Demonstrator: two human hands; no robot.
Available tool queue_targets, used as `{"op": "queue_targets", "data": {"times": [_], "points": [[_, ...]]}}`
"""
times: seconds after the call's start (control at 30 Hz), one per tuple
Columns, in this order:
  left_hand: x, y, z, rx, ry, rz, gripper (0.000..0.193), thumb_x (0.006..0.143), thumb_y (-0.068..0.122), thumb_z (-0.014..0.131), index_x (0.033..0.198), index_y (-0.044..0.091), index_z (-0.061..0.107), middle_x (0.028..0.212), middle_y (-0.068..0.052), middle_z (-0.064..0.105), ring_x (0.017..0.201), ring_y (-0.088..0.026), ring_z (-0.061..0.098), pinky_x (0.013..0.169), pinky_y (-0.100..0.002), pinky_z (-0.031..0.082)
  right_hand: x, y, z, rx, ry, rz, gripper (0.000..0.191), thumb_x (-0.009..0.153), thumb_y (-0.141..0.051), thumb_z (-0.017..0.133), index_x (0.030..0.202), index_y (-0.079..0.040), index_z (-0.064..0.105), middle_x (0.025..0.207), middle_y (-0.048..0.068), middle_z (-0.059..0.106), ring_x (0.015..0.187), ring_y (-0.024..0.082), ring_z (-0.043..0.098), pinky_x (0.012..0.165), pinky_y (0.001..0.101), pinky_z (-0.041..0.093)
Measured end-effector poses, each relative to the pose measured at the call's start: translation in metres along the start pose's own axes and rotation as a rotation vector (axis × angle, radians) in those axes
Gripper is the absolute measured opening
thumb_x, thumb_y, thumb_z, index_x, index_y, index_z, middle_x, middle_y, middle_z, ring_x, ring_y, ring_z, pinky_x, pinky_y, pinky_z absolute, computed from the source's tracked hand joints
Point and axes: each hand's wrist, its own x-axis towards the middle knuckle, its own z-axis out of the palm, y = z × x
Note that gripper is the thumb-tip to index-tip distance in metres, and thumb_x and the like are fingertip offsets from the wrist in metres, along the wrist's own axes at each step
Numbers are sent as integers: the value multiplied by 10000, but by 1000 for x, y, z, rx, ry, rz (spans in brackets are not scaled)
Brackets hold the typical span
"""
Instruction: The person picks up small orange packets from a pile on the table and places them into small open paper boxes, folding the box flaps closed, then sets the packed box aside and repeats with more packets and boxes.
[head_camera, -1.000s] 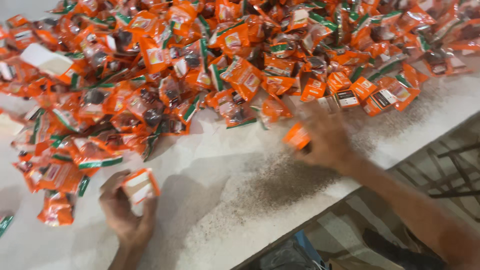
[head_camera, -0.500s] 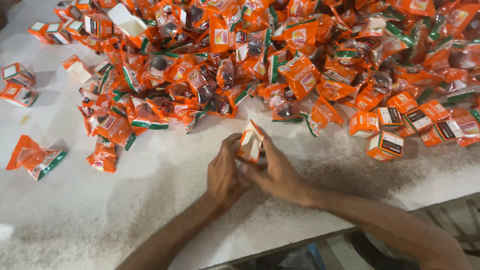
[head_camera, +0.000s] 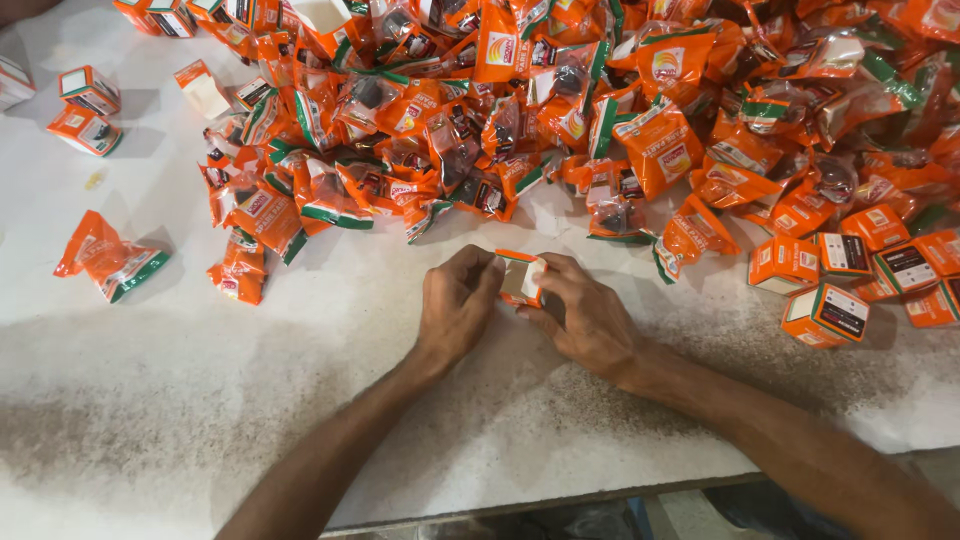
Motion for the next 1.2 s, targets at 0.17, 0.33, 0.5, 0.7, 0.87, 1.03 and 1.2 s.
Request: {"op": "queue_targets", "data": {"times": [0.17,0.33,0.5,0.7,0.87,1.03,1.2], "points": [[3,-1,-4,56,3,14,289,938,250,642,923,-30,712,667,-53,665,607,-86,570,557,-301,467,9,-16,-12,-87,-130,45,454,858,-168,792,1285,-151,639,1237,158,552,918,363,701,716,448,592],[5,-8,-5,-26,-51,11,289,955,226,632,934,-49,718,717,-67,695,656,-100,622,591,-300,500,17,-18,-19,-49,-149,28,450,831,-225,808,1163,-76,544,1208,183,555,898,375,693,701,470,580],[12,-19,-9,-309,-119,-108,271,970,194,633,938,-64,711,807,-94,724,718,-120,682,672,-290,575,14,-11,-14,-21,-60,-22,550,825,-259,811,1150,-45,423,1217,222,578,977,441,665,715,490,571],[17,-31,-9,-613,-130,-351,220,931,174,635,883,-38,670,825,-128,748,740,-196,757,685,-332,629,10,-8,-7,39,-81,64,550,838,-260,810,1175,-37,438,1233,211,605,1008,424,678,755,485,576],[20,-19,-26,94,4,135,231,1002,227,691,1016,0,728,855,-115,765,749,-194,748,703,-344,591,12,-4,-8,-21,-29,34,605,808,-311,823,1249,-51,500,1144,218,669,1054,438,671,869,507,544],[54,-11,-60,879,357,698,569,840,239,742,1341,27,577,1148,-192,667,928,-355,668,766,-460,556,13,-1,-6,38,-60,162,674,804,-314,826,1335,-66,495,1129,229,699,1031,419,681,844,490,547],[46,-11,-62,744,243,553,436,872,119,764,1273,55,608,1139,-135,666,981,-359,666,753,-477,544,13,1,-4,89,-73,221,603,807,-329,842,1235,-70,505,1136,201,718,1035,392,710,847,460,569]]}}
